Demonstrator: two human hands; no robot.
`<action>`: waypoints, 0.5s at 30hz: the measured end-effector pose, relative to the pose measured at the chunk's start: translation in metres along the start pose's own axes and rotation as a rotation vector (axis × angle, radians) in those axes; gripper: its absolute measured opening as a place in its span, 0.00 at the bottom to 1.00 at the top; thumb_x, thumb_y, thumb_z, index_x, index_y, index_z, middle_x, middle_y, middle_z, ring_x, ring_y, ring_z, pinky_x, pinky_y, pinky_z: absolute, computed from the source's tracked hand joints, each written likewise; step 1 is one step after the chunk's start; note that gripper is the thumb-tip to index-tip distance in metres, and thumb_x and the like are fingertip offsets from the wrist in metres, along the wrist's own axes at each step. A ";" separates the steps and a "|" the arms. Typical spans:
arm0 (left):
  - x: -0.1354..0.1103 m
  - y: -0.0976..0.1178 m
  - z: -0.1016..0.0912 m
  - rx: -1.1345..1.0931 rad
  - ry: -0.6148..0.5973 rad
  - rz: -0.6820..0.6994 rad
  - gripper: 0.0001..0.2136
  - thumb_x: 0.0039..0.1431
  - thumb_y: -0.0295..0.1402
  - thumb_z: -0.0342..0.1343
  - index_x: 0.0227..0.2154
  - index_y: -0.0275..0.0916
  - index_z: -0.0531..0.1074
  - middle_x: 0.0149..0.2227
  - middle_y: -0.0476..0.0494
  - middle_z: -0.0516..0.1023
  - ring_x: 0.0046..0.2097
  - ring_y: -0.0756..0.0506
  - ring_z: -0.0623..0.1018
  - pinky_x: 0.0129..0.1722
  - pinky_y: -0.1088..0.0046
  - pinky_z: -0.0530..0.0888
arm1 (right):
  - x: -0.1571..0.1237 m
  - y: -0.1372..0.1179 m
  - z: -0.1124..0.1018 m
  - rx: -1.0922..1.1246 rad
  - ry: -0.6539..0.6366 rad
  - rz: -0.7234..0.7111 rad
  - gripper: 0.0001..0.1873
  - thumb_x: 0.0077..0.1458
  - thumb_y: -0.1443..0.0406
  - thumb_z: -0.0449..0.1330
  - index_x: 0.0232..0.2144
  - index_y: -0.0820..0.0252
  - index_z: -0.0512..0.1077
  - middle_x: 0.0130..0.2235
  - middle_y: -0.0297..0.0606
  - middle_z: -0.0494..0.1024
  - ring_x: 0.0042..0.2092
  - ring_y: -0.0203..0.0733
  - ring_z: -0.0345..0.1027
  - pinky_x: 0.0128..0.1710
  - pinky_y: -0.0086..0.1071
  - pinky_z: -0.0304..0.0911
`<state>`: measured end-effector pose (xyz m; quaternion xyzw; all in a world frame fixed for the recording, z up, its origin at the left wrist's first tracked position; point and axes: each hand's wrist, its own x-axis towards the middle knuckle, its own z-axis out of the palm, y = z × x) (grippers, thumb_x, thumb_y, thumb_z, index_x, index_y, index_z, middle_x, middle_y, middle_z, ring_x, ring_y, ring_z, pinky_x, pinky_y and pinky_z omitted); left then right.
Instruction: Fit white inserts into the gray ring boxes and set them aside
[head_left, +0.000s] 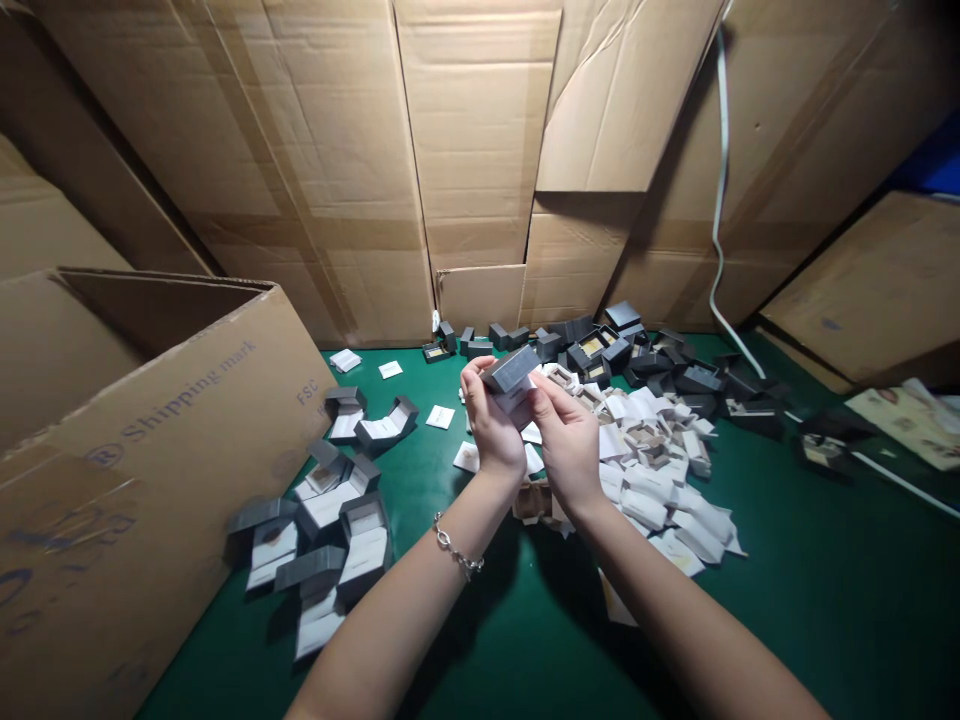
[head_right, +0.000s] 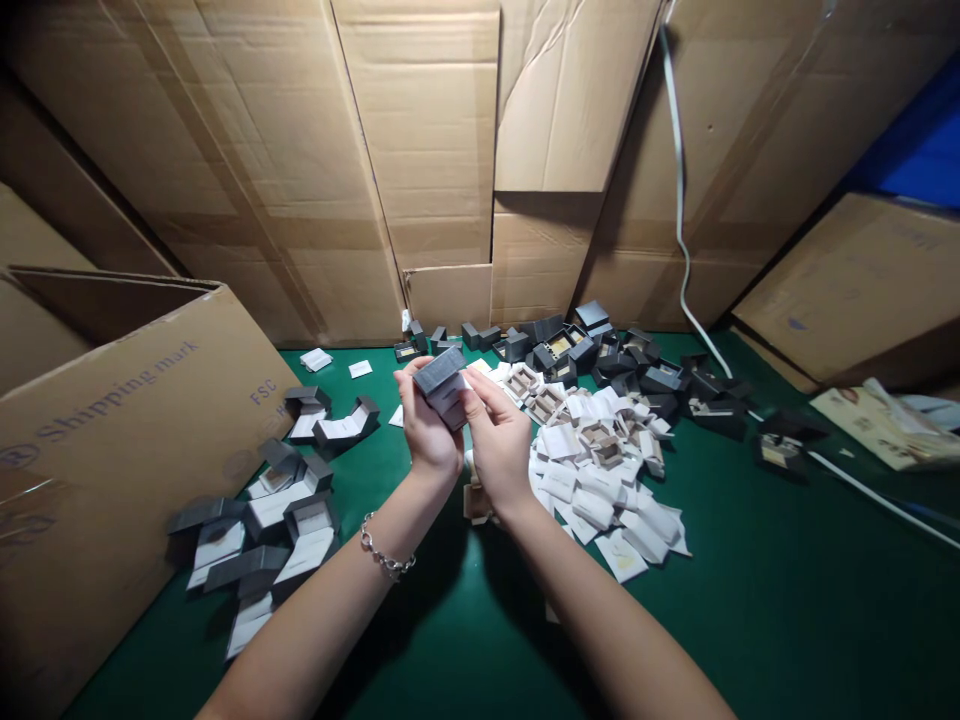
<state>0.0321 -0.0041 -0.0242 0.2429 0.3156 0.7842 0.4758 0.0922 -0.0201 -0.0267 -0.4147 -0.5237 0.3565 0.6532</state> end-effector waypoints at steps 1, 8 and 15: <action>-0.001 0.001 0.001 -0.016 -0.008 -0.008 0.17 0.63 0.50 0.41 0.37 0.43 0.65 0.34 0.49 0.70 0.35 0.50 0.72 0.37 0.76 0.70 | 0.001 0.000 -0.001 -0.005 0.006 0.003 0.17 0.54 0.55 0.60 0.39 0.58 0.79 0.49 0.42 0.78 0.54 0.50 0.69 0.58 0.49 0.60; -0.008 0.005 0.008 -0.066 -0.073 -0.064 0.11 0.60 0.43 0.44 0.36 0.43 0.63 0.33 0.49 0.70 0.34 0.49 0.73 0.35 0.75 0.70 | 0.009 0.013 -0.005 0.093 0.023 0.050 0.10 0.51 0.58 0.61 0.29 0.59 0.76 0.44 0.42 0.79 0.51 0.48 0.71 0.55 0.46 0.62; -0.007 0.002 0.007 -0.013 -0.101 -0.075 0.12 0.55 0.43 0.47 0.38 0.43 0.62 0.34 0.49 0.69 0.34 0.48 0.72 0.34 0.74 0.69 | 0.011 0.017 -0.005 0.083 0.019 0.111 0.11 0.50 0.58 0.58 0.34 0.57 0.70 0.39 0.39 0.78 0.40 0.43 0.72 0.43 0.38 0.69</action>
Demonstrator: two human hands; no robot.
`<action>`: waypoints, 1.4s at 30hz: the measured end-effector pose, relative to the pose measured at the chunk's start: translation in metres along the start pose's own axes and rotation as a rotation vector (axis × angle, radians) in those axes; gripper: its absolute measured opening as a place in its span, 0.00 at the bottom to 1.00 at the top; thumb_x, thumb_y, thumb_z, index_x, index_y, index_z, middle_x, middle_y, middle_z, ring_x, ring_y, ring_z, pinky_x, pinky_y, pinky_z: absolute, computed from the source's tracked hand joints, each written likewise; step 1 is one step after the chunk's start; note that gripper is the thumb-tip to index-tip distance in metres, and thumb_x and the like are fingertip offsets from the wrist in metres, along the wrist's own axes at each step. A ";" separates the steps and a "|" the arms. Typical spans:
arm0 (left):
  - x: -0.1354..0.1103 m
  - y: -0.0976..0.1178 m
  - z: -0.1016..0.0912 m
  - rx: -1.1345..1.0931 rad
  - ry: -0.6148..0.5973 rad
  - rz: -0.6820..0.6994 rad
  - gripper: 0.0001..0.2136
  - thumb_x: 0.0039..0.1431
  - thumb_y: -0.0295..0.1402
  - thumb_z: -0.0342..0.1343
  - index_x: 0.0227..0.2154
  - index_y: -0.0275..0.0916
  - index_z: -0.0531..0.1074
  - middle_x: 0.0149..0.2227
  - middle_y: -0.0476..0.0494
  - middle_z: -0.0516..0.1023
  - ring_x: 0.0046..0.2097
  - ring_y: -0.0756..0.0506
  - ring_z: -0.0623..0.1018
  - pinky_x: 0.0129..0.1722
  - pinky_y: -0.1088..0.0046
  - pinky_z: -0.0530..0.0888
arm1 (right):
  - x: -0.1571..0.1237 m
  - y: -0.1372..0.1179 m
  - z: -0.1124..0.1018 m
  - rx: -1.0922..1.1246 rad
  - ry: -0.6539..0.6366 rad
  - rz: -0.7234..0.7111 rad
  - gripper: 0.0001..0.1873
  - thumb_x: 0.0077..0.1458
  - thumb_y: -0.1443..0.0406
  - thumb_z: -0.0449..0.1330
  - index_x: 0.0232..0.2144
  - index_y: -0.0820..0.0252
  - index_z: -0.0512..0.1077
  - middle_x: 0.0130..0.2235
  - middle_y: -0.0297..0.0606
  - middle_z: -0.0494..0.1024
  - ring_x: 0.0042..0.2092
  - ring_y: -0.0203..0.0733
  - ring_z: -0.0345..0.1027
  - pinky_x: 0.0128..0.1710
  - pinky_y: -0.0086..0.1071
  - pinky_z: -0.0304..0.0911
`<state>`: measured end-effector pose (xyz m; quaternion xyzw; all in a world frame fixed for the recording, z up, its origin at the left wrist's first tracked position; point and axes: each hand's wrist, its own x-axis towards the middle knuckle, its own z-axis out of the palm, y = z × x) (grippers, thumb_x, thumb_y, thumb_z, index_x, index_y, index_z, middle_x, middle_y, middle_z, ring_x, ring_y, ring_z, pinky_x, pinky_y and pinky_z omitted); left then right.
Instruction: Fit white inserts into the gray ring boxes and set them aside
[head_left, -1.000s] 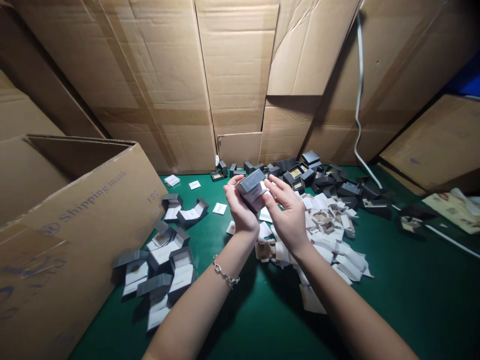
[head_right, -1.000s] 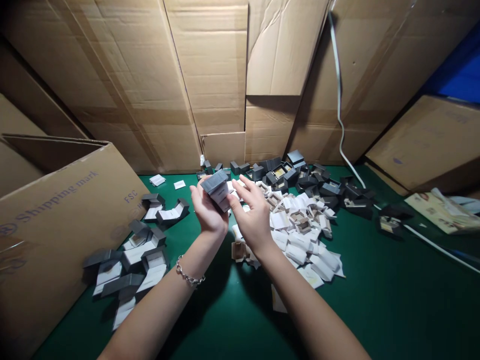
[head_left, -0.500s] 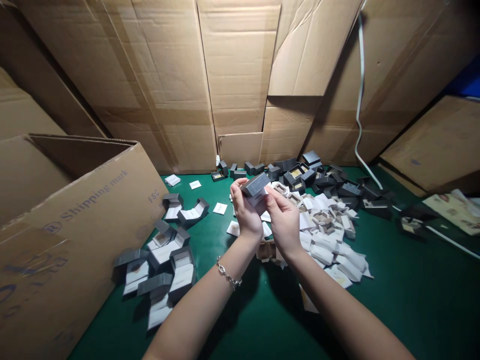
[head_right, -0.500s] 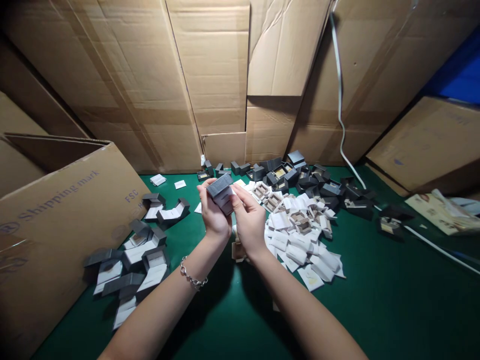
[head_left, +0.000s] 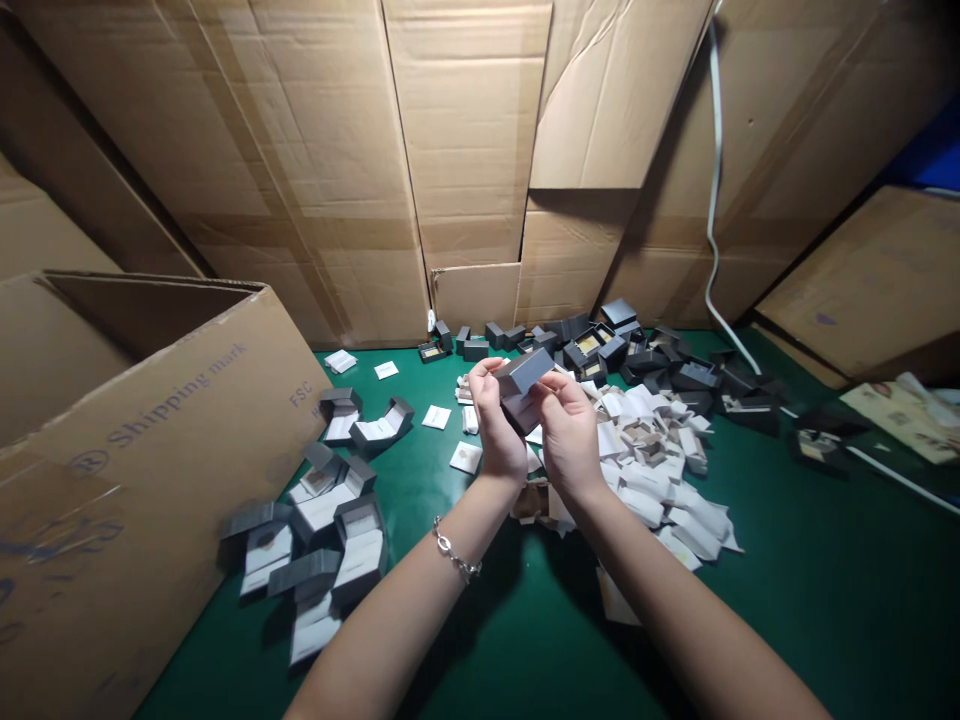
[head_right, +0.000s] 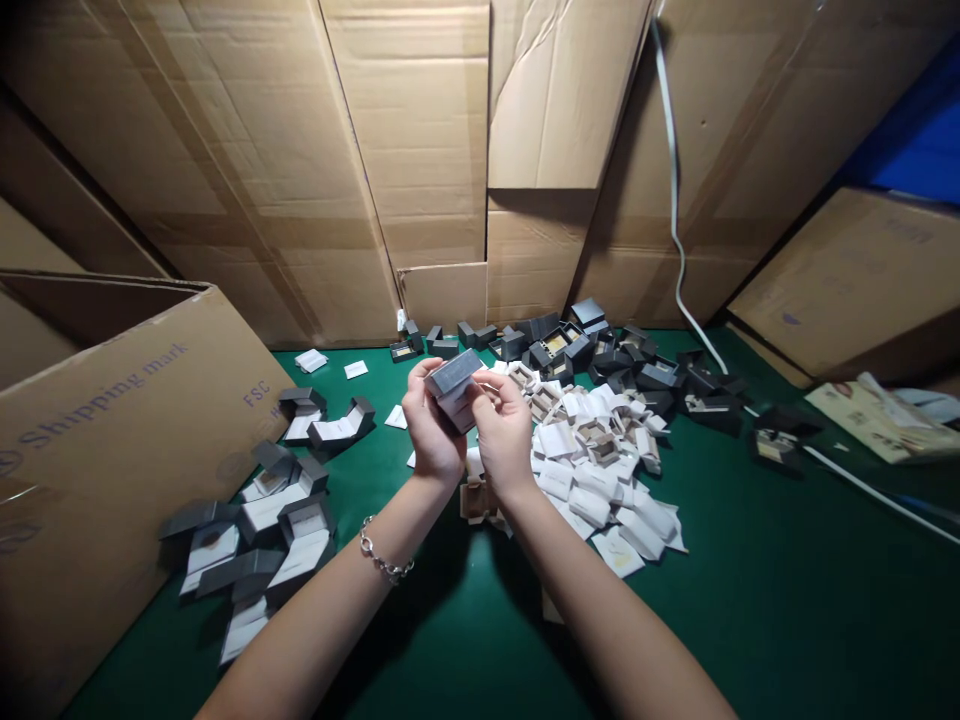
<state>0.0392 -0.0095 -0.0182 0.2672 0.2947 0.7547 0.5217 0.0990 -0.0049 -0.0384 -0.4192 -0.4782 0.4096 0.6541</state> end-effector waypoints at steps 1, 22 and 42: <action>0.001 -0.001 -0.001 0.001 0.000 0.001 0.12 0.55 0.43 0.47 0.38 0.43 0.62 0.34 0.49 0.69 0.34 0.48 0.72 0.34 0.74 0.69 | 0.000 -0.001 0.000 -0.006 0.001 -0.007 0.11 0.50 0.58 0.59 0.34 0.57 0.71 0.39 0.39 0.78 0.41 0.43 0.72 0.44 0.38 0.68; -0.002 -0.001 -0.002 0.179 -0.101 -0.034 0.19 0.50 0.35 0.61 0.43 0.45 0.60 0.39 0.48 0.69 0.37 0.49 0.73 0.36 0.73 0.71 | 0.012 -0.014 -0.012 -0.073 -0.042 0.040 0.18 0.44 0.53 0.64 0.19 0.59 0.66 0.27 0.36 0.75 0.32 0.40 0.68 0.34 0.34 0.66; 0.011 0.026 0.007 -0.251 0.137 -0.223 0.14 0.36 0.35 0.59 0.30 0.37 0.70 0.25 0.50 0.75 0.28 0.50 0.75 0.32 0.73 0.70 | -0.010 -0.032 -0.003 -0.358 -0.062 -0.509 0.06 0.52 0.64 0.64 0.35 0.56 0.74 0.40 0.38 0.77 0.44 0.42 0.71 0.43 0.38 0.69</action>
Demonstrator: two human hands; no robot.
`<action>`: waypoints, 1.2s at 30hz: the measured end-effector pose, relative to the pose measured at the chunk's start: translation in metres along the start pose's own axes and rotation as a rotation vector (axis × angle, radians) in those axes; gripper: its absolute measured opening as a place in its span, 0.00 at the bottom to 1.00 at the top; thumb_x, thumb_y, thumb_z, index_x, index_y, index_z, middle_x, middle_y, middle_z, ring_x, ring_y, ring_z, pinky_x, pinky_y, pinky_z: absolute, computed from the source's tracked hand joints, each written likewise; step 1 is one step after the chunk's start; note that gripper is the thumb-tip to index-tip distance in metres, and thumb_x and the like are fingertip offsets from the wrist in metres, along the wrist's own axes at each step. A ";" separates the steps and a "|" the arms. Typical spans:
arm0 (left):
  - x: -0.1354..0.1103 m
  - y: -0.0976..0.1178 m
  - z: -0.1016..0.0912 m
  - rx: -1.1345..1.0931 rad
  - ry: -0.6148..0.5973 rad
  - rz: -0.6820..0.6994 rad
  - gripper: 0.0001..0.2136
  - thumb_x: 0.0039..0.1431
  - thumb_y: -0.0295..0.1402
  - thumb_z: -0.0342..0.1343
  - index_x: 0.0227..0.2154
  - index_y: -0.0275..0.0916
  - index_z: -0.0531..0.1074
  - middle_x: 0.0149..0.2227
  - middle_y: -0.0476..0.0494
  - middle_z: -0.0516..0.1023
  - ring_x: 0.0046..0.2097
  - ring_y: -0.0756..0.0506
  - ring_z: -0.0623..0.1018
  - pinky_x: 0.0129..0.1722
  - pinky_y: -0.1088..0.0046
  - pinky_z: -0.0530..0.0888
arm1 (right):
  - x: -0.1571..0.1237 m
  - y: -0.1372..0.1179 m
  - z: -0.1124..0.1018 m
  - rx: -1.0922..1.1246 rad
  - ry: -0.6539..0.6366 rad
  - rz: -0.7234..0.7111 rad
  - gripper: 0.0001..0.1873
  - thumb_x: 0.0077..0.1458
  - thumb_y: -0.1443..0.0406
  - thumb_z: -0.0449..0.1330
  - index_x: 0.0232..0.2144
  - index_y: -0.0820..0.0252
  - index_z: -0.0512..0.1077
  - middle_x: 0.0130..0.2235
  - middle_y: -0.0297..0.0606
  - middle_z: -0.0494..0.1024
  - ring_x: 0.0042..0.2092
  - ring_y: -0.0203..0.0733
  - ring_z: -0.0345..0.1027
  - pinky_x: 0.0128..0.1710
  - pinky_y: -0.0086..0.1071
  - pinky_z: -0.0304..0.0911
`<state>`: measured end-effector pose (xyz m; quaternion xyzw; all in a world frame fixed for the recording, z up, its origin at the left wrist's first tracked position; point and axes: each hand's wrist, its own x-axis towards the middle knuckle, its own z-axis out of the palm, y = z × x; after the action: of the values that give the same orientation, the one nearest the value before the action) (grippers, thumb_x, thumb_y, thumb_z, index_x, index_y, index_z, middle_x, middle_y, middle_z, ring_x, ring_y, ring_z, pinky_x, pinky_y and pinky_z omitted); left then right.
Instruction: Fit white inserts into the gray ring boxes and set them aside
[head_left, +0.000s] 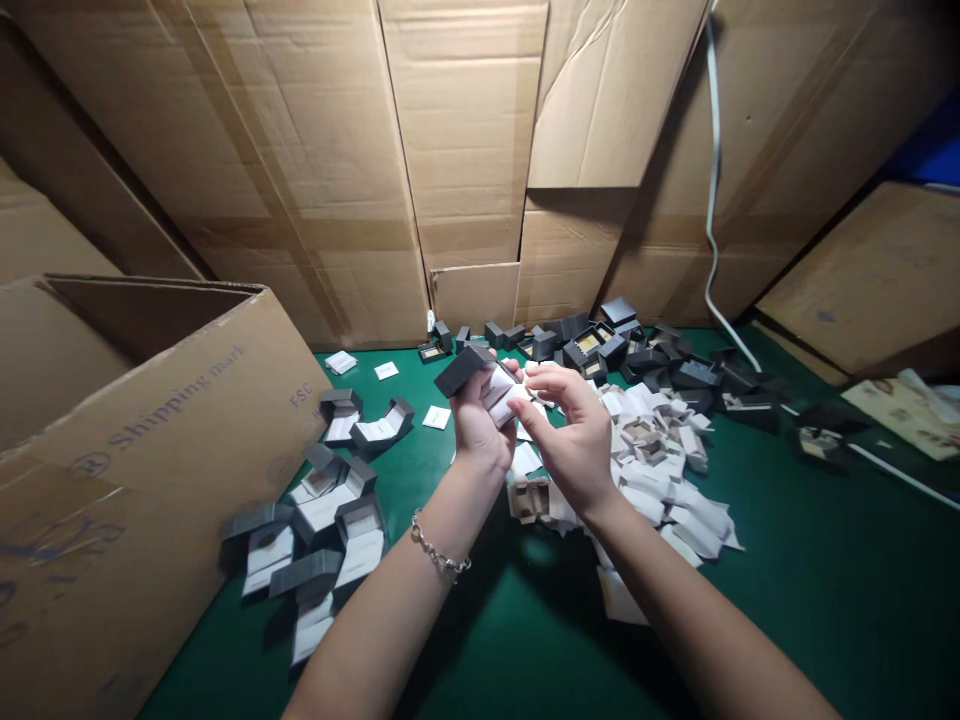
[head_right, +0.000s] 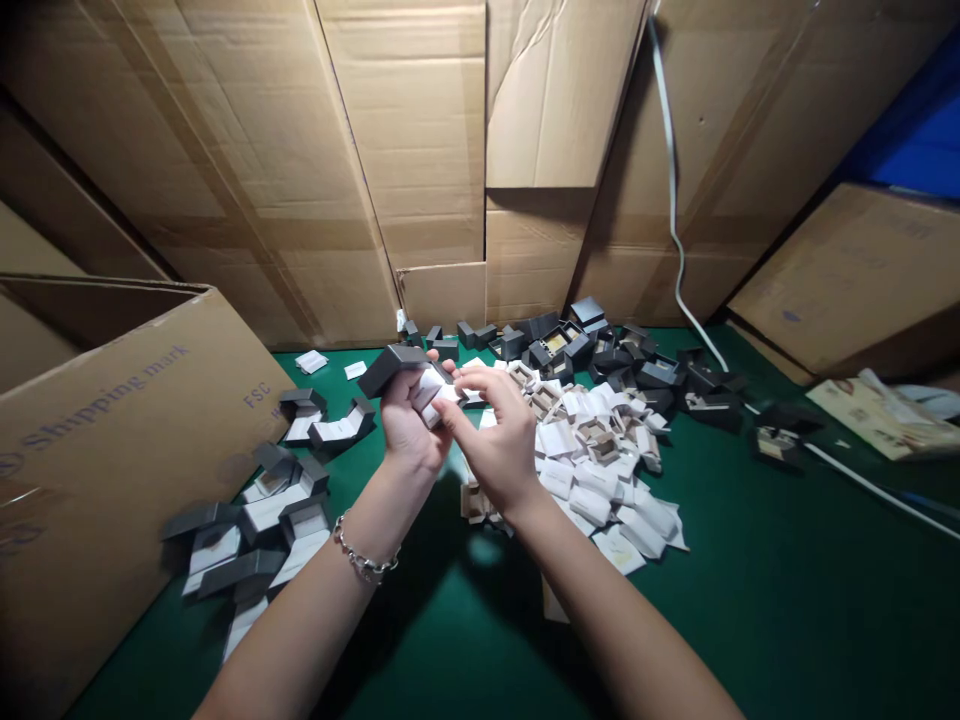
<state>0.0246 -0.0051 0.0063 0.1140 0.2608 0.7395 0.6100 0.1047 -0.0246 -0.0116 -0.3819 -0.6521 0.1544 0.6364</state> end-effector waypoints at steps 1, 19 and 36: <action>-0.001 0.000 0.000 -0.002 0.000 0.010 0.14 0.36 0.35 0.59 0.30 0.37 0.69 0.24 0.50 0.75 0.28 0.49 0.75 0.32 0.73 0.70 | -0.001 -0.001 0.001 -0.024 0.023 -0.036 0.04 0.52 0.65 0.64 0.32 0.56 0.74 0.38 0.38 0.77 0.43 0.42 0.71 0.43 0.38 0.69; -0.001 0.000 -0.010 0.142 -0.138 0.451 0.08 0.50 0.30 0.57 0.34 0.42 0.66 0.32 0.50 0.72 0.33 0.50 0.77 0.31 0.75 0.72 | -0.006 -0.005 0.007 0.202 0.044 0.112 0.03 0.51 0.67 0.65 0.30 0.53 0.79 0.36 0.36 0.77 0.42 0.40 0.71 0.45 0.37 0.68; -0.012 0.004 -0.006 0.157 -0.195 0.611 0.11 0.48 0.34 0.60 0.34 0.43 0.65 0.36 0.50 0.70 0.34 0.50 0.76 0.34 0.74 0.73 | -0.006 -0.021 0.007 0.698 -0.031 0.557 0.03 0.47 0.61 0.68 0.28 0.51 0.80 0.43 0.35 0.78 0.49 0.44 0.69 0.54 0.44 0.61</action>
<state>0.0215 -0.0183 0.0050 0.3038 0.2113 0.8515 0.3715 0.0908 -0.0405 -0.0022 -0.3029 -0.4427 0.5364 0.6515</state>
